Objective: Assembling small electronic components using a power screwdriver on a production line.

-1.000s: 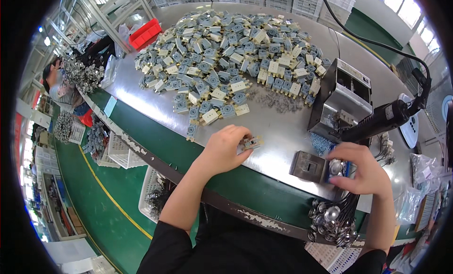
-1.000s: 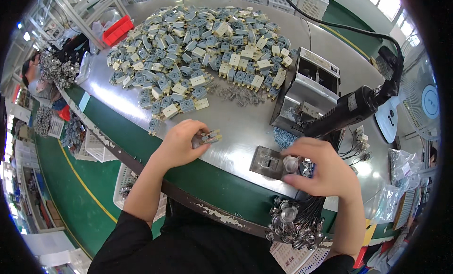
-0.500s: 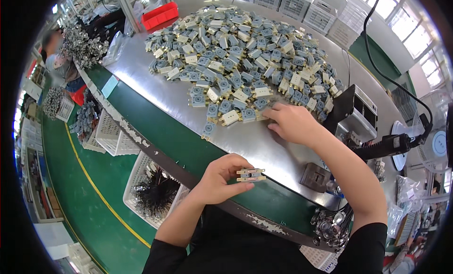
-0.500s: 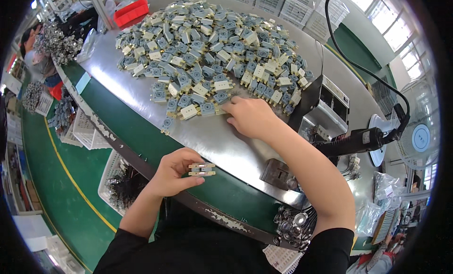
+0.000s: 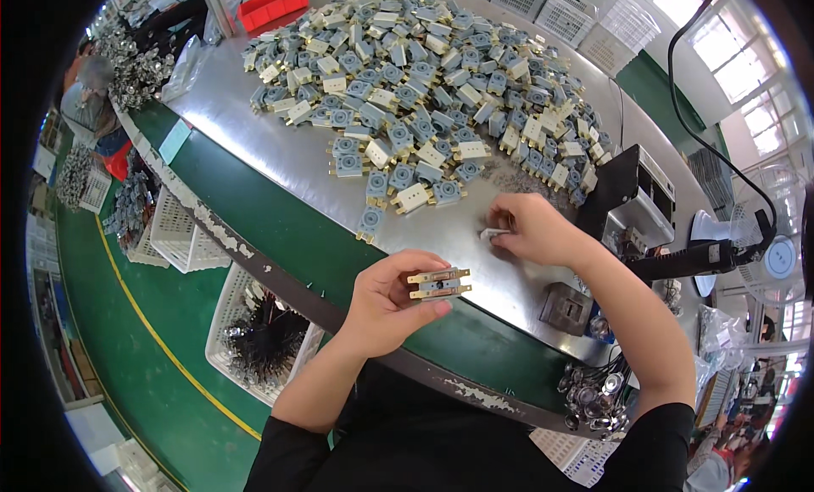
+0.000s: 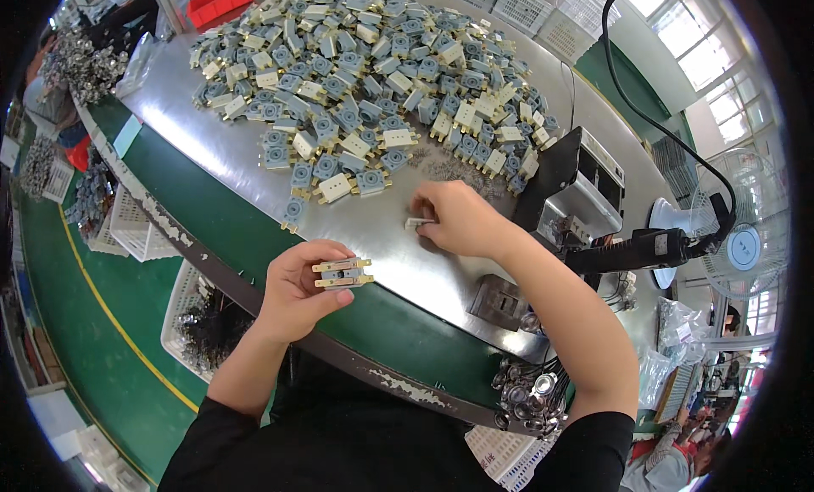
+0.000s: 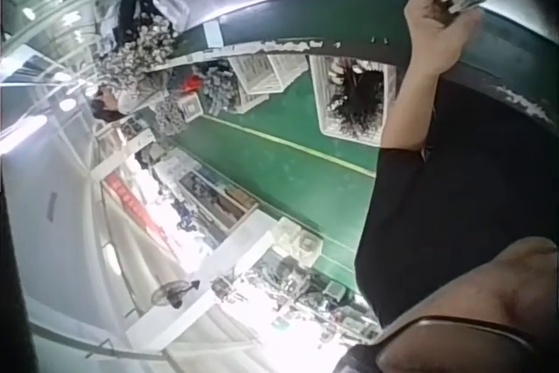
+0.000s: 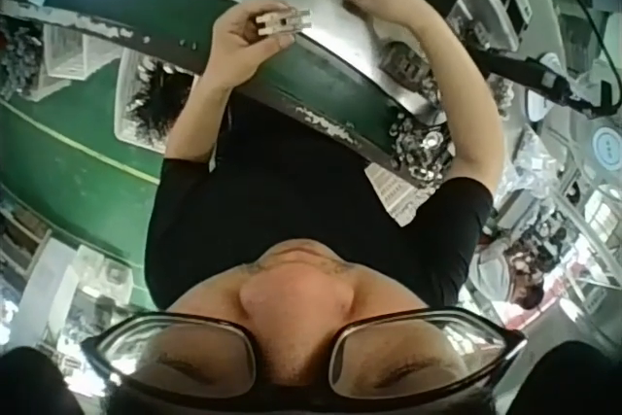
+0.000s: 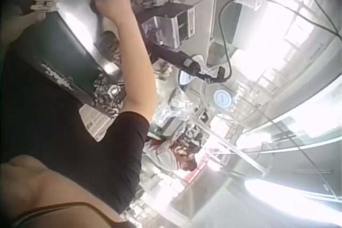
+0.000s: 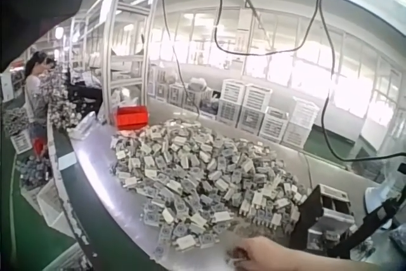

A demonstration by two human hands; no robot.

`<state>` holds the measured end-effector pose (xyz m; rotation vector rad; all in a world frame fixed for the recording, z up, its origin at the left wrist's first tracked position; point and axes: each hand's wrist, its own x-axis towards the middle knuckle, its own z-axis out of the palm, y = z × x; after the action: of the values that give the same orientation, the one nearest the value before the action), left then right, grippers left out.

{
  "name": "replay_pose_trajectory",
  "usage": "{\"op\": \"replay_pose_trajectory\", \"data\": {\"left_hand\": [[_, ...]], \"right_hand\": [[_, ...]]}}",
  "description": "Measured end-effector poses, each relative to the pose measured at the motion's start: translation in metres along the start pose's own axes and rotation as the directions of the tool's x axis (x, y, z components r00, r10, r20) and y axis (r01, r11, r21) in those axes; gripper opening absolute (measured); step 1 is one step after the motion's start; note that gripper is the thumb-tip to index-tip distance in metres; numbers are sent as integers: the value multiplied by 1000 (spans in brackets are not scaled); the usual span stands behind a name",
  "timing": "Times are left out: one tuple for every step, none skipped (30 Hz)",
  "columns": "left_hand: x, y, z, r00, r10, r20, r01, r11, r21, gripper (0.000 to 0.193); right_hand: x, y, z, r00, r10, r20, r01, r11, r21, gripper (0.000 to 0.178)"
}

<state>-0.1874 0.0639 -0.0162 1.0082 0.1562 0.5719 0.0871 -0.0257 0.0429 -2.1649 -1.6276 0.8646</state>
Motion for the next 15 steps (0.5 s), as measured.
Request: {"op": "replay_pose_trajectory", "data": {"left_hand": [[1, 1, 2, 1000, 8, -1, -8, 1000, 9, 49], [-1, 2, 1, 1000, 5, -14, -5, 1000, 10, 49], [-2, 3, 1, 1000, 9, 18, -10, 1000, 30, 48], [-3, 5, 3, 999, 13, 52, -16, 999, 49, 48], [-3, 6, 6, 999, 12, 51, -14, 999, 46, 48], [-2, 9, 11, 999, 2, 54, -5, 999, 51, 48], [-2, 11, 16, 998, -7, 57, 4, 998, 57, 49], [-1, 14, 21, 998, -8, 64, 4, 998, 59, 49], [-1, 15, 26, 997, -20, 76, 17, 999, 41, 52], [-1, 16, 32, 996, -31, 89, 29, 999, 24, 55], [-1, 16, 41, 995, -34, 95, 32, 999, 26, 55], [-1, 16, 50, 994, -10, 110, 19, 996, -84, 58], [-2, 16, 55, 992, 15, 122, 9, 981, -193, 63], [-1, 18, 59, 991, 12, 131, 13, 982, -189, 63], [-1, 20, 63, 979, -25, 204, 91, 943, -321, 66]], "right_hand": [[-5, -3, -3, 1000, 6, 2, -6, 1000, 0, 22], [-6, -9, -4, 998, -38, -40, 40, 998, 40, 21], [-12, -17, -8, 993, -73, -89, 80, 994, 75, 20], [-20, -27, -13, 994, -71, -85, 77, 994, 75, 20], [-31, -38, -15, 992, -61, -111, 94, 941, 324, 19], [-41, -49, -19, 990, -44, -137, 114, 825, 553, 18], [-50, -57, -24, 990, -43, -138, 113, 825, 554, 18], [-60, -66, -31, 994, -9, -109, 75, 778, 624, 24], [-69, -72, -35, 997, 23, -76, 36, 724, 688, 30], [-77, -78, -39, 996, 27, -82, 38, 723, 690, 30], [-85, -84, -41, 997, 45, -63, 16, 668, 744, 37], [-91, -85, -41, 997, 62, -42, -4, 608, 794, 44], [-95, -83, -41, 999, 17, -48, 28, 610, 792, 45], [-101, -81, -40, 998, 20, -57, 33, 607, 794, 45], [-108, -77, -38, 999, 24, -29, 13, 491, 871, 43]]}}
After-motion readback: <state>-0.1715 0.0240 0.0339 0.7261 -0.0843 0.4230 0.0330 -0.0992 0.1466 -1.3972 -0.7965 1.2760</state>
